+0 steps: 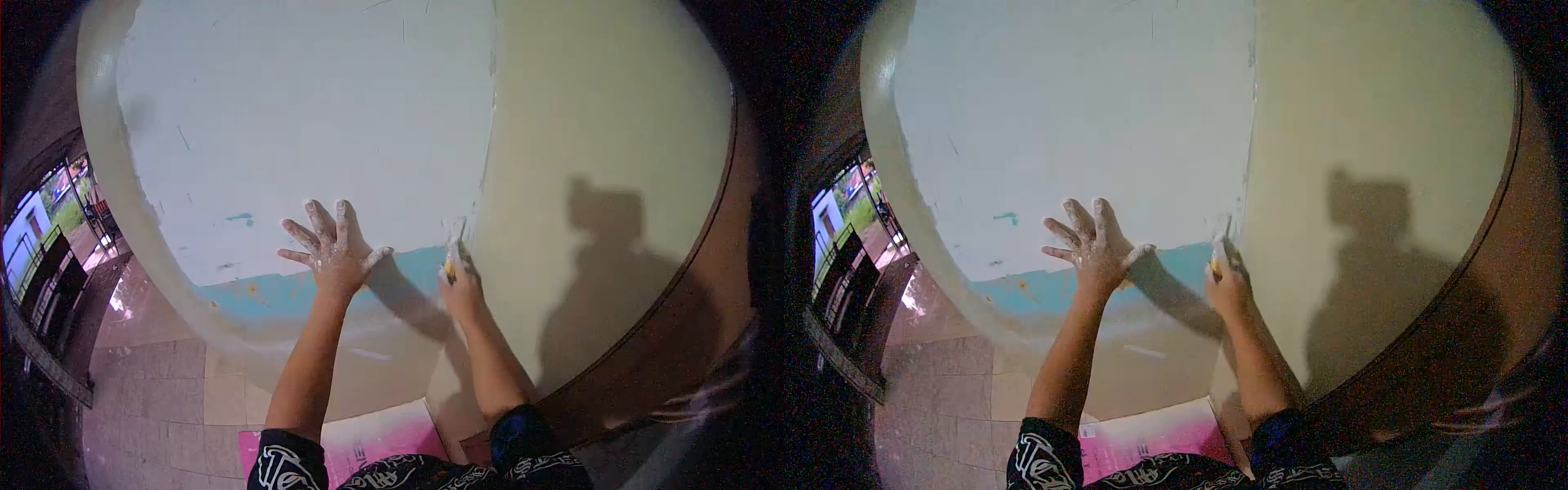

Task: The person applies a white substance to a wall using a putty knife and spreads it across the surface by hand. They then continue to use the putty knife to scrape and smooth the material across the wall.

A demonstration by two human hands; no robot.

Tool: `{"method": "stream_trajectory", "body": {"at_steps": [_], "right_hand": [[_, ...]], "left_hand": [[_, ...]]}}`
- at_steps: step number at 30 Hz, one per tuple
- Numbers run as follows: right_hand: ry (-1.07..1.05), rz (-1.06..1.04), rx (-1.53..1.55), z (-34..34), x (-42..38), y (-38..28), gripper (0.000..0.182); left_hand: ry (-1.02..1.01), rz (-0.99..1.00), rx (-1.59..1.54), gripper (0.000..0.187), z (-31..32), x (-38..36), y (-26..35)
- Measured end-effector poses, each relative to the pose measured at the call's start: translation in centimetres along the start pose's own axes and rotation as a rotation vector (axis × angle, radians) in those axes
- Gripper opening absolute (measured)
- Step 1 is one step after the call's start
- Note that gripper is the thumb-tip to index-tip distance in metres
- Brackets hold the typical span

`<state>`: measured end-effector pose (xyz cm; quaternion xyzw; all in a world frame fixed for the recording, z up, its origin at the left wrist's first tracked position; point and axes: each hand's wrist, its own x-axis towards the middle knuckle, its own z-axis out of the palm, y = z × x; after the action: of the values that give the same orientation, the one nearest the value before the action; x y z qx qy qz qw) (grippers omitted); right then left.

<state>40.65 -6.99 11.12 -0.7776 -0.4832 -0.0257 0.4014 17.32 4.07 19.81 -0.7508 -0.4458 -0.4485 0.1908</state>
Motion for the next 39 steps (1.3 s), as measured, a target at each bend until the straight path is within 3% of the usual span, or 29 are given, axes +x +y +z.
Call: {"method": "stream_trajectory", "body": {"at_steps": [1, 3, 5, 6, 9, 10, 11, 13, 15, 16, 17, 18, 19, 20, 21, 24, 25, 27, 29, 31, 32, 34, 35, 36, 37, 38, 39], "right_hand": [[0.109, -0.111, 0.041, 1.1, -0.9, 1.3, 0.065], [-0.008, -0.094, 0.026, 0.2, -1.2, 0.8, 0.067], [0.134, -0.197, 0.174, -0.4, -0.2, 0.2, 0.064], [-0.024, 0.094, 0.177, -2.4, 0.1, -2.4, 0.060], [-0.058, 0.129, 0.117, -4.0, 1.2, -3.8, 0.059], [0.076, 0.041, 0.176, -2.0, 0.6, -2.3, 0.056], [0.077, 0.037, 0.175, 0.0, -0.1, -0.7, 0.056], [0.352, -0.284, 0.104, 3.1, -2.0, 1.8, 0.064], [0.308, -0.257, 0.096, 3.4, -2.8, 1.1, 0.064], [0.208, -0.178, 0.170, 3.1, -3.0, 0.6, 0.064], [0.109, -0.098, 0.242, 3.0, -3.0, 0.0, 0.064], [0.258, -0.264, 0.240, 3.8, -2.5, -0.2, 0.064], [0.256, -0.266, 0.242, 3.4, -2.3, -1.3, 0.064], [0.146, -0.202, 0.229, 3.0, -2.1, -2.6, 0.056], [0.038, -0.141, 0.215, 2.4, -2.0, -4.3, 0.049], [0.059, -0.248, 0.387, 4.3, -2.0, -7.7, 0.059], [0.078, -0.316, 0.481, 5.2, -2.2, -8.5, 0.064], [-0.013, -0.413, 0.681, 6.7, -2.5, -10.3, 0.061], [-0.158, -0.461, 0.816, 6.1, -4.1, -12.5, 0.064], [-0.166, -0.613, 0.696, 6.8, -4.9, -14.1, 0.065], [-0.502, -0.335, 0.826, 6.4, -5.0, -14.2, 0.068], [-0.645, -0.335, 0.825, 5.2, -5.7, -15.9, 0.069], [-0.774, -0.325, 0.818, 4.6, -6.0, -16.6, 0.070], [-0.746, -0.319, 0.609, 3.8, -6.3, -17.2, 0.062], [-0.759, -0.329, 0.612, 3.3, -6.0, -17.5, 0.062], [-0.711, -0.526, 0.384, 2.7, -5.3, -18.0, 0.058], [-0.651, -0.717, 0.153, 2.0, -4.7, -19.0, 0.054]], "left_hand": [[0.004, -0.002, -0.001, 0.129, 0.0, 0.0, 0.0], [0.013, 0.007, 0.014, 0.129, 0.0, 0.0, 0.1], [-0.025, -0.010, -0.012, 0.129, -0.1, 0.0, 0.0], [-0.024, -0.006, -0.009, 0.129, -0.1, 0.0, -0.1], [-0.019, 0.001, -0.006, 0.129, -0.1, 0.0, 0.0], [-0.039, -0.002, -0.015, 0.129, 0.0, 0.0, -0.1], [-0.054, -0.006, -0.024, 0.129, 0.0, 0.1, -0.1], [-0.163, -0.054, 0.002, 0.128, -0.8, 0.2, 0.2], [-0.024, 0.009, -0.173, 0.118, -1.0, 0.3, -0.2], [-0.175, -0.078, -0.133, 0.117, -1.9, 0.4, 0.3], [-0.178, -0.083, -0.129, 0.117, -1.9, 0.4, -0.1], [-0.173, -0.052, -0.129, 0.116, -1.6, 0.3, -0.4], [-0.165, -0.019, -0.130, 0.116, -2.8, 0.6, -0.2], [-0.312, -0.031, -0.108, 0.100, -4.1, 0.6, -0.3], [-0.306, -0.031, -0.105, 0.100, -4.2, 0.5, -0.5], [-0.058, 0.105, -0.174, 0.067, -5.4, -1.0, -0.3], [-0.058, 0.098, -0.169, 0.067, -5.7, -1.0, -0.1], [-0.395, -0.055, -0.664, 0.059, -6.1, -0.8, 0.1], [-0.322, 0.027, -0.745, 0.051, -6.0, -1.9, 0.3], [-0.347, -0.069, -0.827, 0.041, -5.9, -2.8, -0.3], [-0.342, -0.164, -0.937, 0.037, -6.0, -3.3, -1.0], [-0.217, -0.318, -1.084, 0.023, -6.0, -4.3, -2.0], [-0.208, -0.328, -1.075, 0.023, -6.2, -5.0, -2.6], [-0.243, -0.483, -1.124, 0.021, -7.7, -5.3, -2.9], [-0.275, -0.639, -1.171, 0.018, -8.6, -5.7, -3.4], [-0.113, -0.408, -1.036, 0.026, -6.5, -7.1, -5.4], [-0.102, -0.417, -1.026, 0.026, -7.0, -7.8, -6.1]]}}
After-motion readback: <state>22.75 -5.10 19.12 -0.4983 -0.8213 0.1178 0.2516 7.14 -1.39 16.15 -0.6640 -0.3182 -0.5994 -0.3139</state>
